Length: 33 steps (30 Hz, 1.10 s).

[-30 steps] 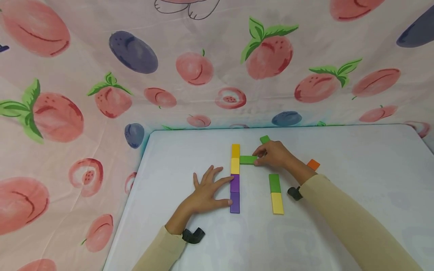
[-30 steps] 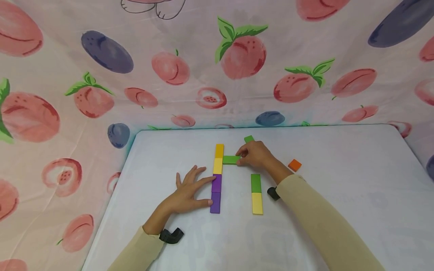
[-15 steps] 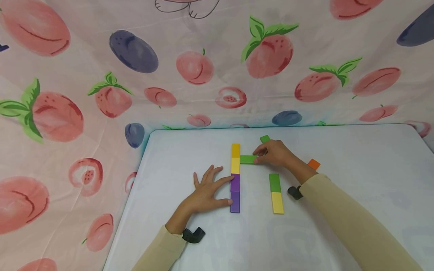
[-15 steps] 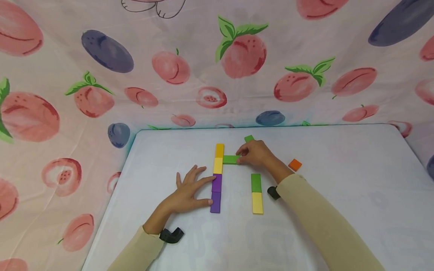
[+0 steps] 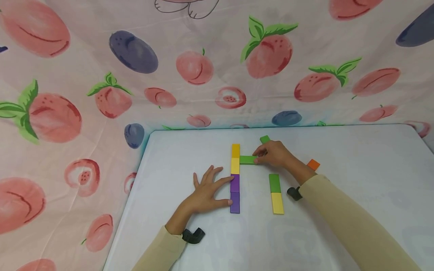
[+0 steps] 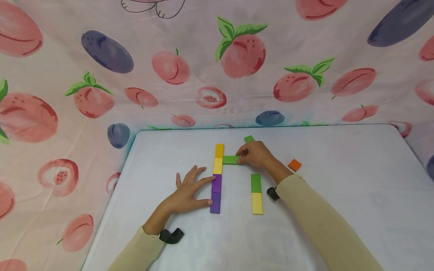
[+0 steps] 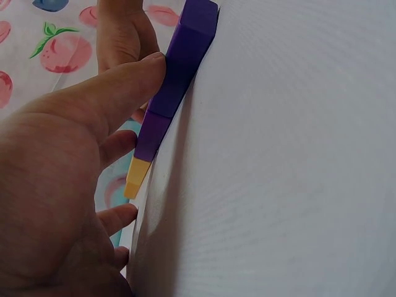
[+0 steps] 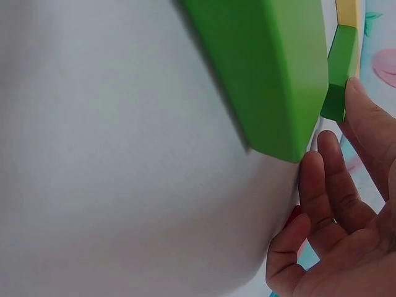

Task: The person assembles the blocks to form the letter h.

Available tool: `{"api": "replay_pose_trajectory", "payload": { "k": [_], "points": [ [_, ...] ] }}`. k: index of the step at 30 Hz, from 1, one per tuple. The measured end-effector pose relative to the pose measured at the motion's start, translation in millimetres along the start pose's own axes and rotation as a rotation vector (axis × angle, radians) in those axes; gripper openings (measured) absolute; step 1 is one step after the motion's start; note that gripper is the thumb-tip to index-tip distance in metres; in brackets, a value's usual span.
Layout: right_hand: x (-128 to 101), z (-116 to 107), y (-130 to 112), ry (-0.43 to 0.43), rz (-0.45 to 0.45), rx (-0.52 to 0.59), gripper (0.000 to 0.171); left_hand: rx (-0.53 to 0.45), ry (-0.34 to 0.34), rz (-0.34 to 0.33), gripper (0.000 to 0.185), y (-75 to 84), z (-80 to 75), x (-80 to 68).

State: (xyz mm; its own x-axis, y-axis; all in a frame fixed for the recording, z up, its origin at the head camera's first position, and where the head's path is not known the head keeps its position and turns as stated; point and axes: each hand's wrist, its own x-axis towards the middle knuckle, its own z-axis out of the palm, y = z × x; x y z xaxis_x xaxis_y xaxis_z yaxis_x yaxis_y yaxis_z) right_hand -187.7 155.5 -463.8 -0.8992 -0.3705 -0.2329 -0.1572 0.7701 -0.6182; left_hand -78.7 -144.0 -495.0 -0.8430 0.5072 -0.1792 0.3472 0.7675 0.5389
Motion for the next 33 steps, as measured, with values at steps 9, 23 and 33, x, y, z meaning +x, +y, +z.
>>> {"api": "replay_pose_trajectory", "payload": {
  "k": [9,23,33],
  "points": [
    [-2,-2,0,0.014,0.016,0.032,0.029,0.004,0.004,0.000,0.075,0.6,-0.3,-0.2],
    [-7,-27,27,0.299,0.074,0.116,0.034,-0.002,-0.001,-0.001,0.076,-0.3,-0.5,0.1],
    [-5,-29,38,0.289,0.157,0.100,0.042,-0.006,0.010,0.002,0.075,1.7,-0.5,0.7]
  ]
}}
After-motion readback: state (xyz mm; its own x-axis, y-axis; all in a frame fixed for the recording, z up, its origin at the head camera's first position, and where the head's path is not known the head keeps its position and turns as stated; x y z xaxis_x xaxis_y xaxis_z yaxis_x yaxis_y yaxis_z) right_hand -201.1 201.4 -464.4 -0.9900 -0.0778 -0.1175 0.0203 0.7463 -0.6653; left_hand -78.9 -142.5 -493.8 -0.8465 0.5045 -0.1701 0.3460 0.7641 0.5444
